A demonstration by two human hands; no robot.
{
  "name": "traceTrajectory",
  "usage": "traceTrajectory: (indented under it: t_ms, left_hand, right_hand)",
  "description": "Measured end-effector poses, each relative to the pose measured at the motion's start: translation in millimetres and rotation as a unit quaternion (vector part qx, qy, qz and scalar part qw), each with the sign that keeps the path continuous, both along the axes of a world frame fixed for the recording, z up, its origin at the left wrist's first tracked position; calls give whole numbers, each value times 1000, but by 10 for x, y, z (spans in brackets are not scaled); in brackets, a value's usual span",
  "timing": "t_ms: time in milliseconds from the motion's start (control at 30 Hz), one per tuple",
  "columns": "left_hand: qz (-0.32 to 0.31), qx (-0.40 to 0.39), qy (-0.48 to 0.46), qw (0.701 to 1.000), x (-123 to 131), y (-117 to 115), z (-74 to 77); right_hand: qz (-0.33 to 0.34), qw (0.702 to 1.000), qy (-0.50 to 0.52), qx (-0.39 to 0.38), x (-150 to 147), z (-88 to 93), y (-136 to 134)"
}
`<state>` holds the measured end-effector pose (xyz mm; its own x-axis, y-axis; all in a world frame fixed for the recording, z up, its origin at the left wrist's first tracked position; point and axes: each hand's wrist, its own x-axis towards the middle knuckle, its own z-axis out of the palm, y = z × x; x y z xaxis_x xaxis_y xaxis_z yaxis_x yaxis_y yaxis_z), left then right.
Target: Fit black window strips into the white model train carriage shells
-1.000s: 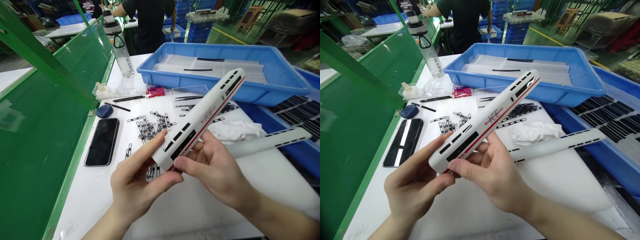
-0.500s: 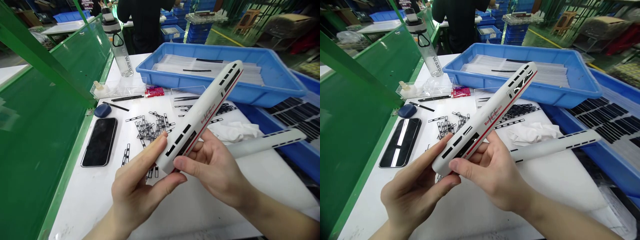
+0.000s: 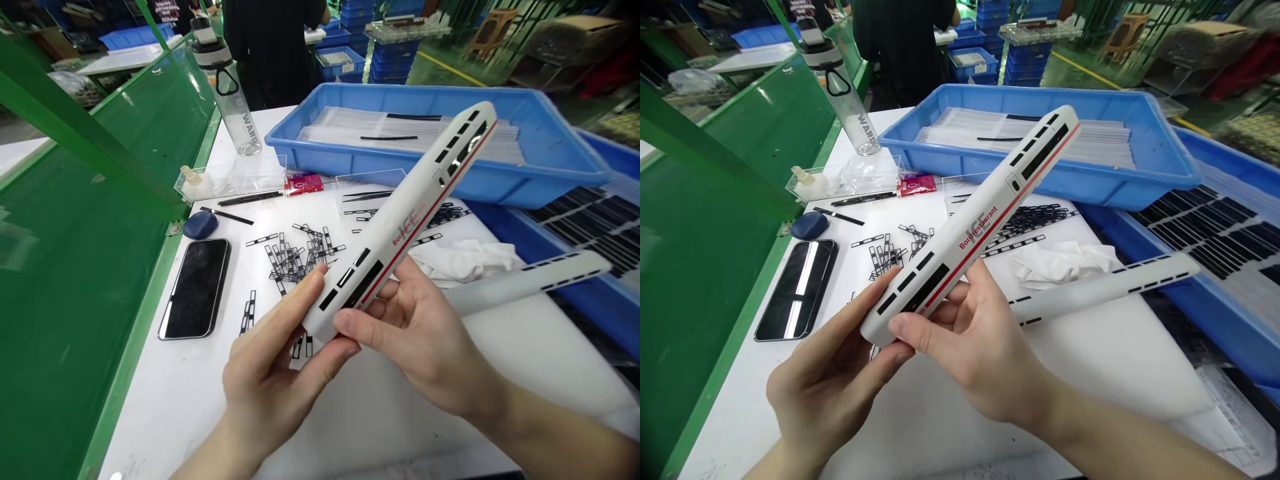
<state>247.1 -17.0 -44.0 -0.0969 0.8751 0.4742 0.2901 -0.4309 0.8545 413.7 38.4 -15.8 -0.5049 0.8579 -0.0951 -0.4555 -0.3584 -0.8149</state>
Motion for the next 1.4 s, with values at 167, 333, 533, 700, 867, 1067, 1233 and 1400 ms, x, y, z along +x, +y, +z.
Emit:
traceTrajectory:
  t_ms: [167, 333, 533, 700, 867, 1067, 1233, 1400]
  left_hand:
    - [-7, -19, -40, 999, 22, 36, 23]
    - [-7, 2, -1, 1000, 14, -17, -45]
    - [0, 6, 41, 999, 25, -54, -84]
    - [-2, -7, -8, 1000, 36, -11, -40]
    - [3, -10, -59, 998, 43, 8, 0]
    - [15, 23, -62, 998, 39, -10, 34]
    - [4, 20, -75, 997, 10, -16, 60]
    - [26, 14, -76, 997, 25, -35, 56]
  right_hand:
    - [-4, 1000, 1, 11, 7, -24, 18]
    - [-1, 1000, 4, -4, -5, 6, 10]
    - [-37, 998, -47, 7, -10, 23, -13]
    - [-11, 1000, 2, 5, -19, -2, 5]
    - [-9, 999, 19, 39, 39, -54, 81]
    - [-46, 997, -10, 65, 105, -99, 183]
    - [-44, 994, 9, 99, 99, -145, 172]
    - [-57, 992, -13, 113, 92, -169, 147]
